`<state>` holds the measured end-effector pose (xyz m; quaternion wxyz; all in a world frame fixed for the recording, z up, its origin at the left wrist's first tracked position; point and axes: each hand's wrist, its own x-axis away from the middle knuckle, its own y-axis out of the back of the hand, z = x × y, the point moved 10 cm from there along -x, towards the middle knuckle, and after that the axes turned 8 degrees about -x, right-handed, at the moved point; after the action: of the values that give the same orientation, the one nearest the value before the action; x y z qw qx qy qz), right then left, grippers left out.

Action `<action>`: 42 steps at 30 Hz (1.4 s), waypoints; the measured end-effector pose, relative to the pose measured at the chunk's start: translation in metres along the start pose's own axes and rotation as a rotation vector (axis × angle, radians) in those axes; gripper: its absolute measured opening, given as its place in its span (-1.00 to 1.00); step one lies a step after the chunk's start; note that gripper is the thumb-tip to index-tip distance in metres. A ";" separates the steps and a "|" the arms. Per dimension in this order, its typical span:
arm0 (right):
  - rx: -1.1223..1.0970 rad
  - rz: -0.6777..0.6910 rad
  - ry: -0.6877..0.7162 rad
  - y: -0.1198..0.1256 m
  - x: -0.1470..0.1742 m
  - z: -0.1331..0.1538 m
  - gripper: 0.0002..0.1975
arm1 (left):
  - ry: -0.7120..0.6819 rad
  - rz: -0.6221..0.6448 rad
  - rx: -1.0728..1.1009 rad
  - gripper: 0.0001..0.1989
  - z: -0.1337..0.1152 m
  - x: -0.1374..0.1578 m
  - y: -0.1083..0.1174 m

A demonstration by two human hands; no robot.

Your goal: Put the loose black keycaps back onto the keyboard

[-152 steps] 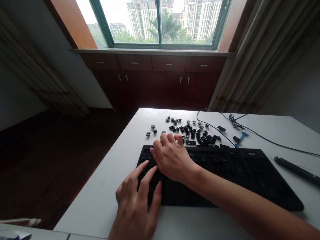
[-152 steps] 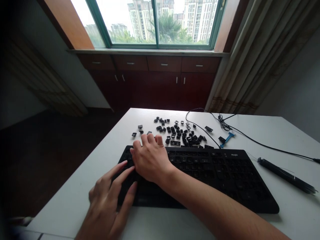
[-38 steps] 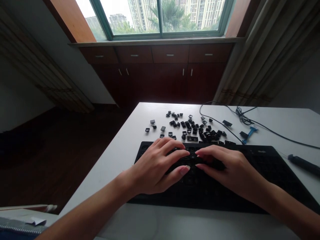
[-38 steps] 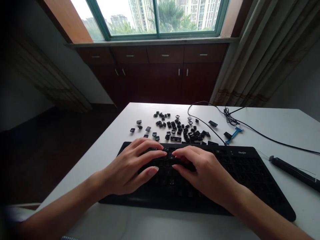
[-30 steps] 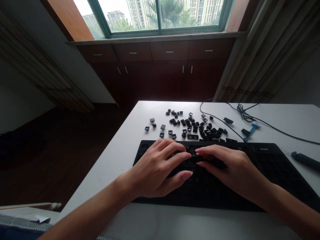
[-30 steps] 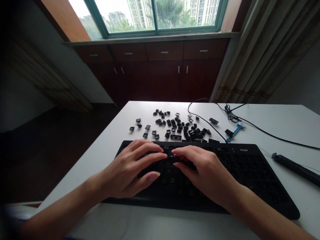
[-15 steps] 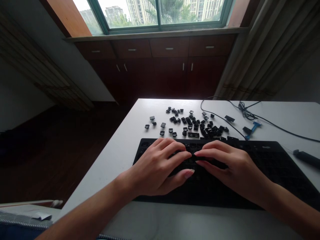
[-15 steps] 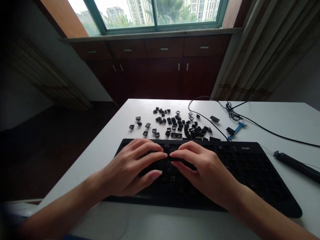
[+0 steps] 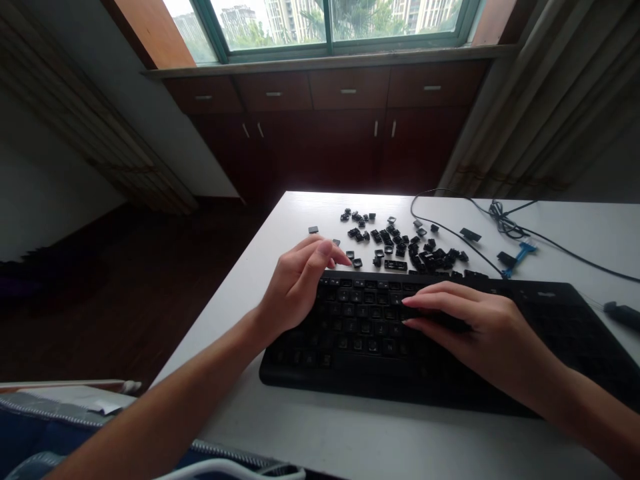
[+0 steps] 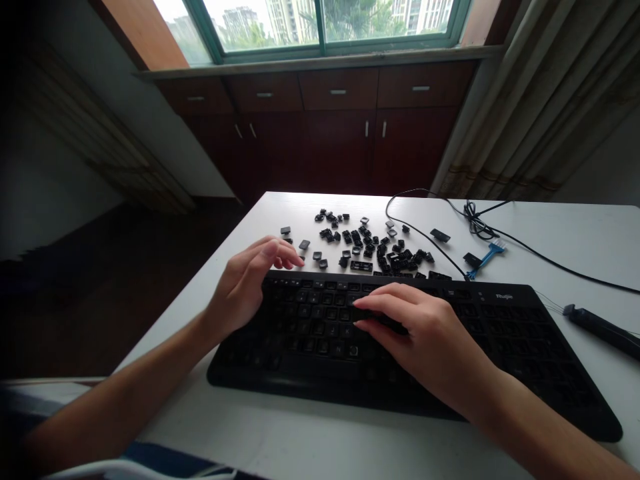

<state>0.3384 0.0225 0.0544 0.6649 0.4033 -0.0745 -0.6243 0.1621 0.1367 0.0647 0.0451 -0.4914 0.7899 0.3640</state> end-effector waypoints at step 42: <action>0.098 0.204 0.127 -0.008 0.005 0.012 -0.71 | -0.005 0.019 -0.050 -0.51 -0.005 0.001 -0.002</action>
<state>0.3255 0.0138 0.0553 0.7078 0.4645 -0.1032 -0.5222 0.1646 0.1328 0.0671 0.0313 -0.4841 0.7849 0.3855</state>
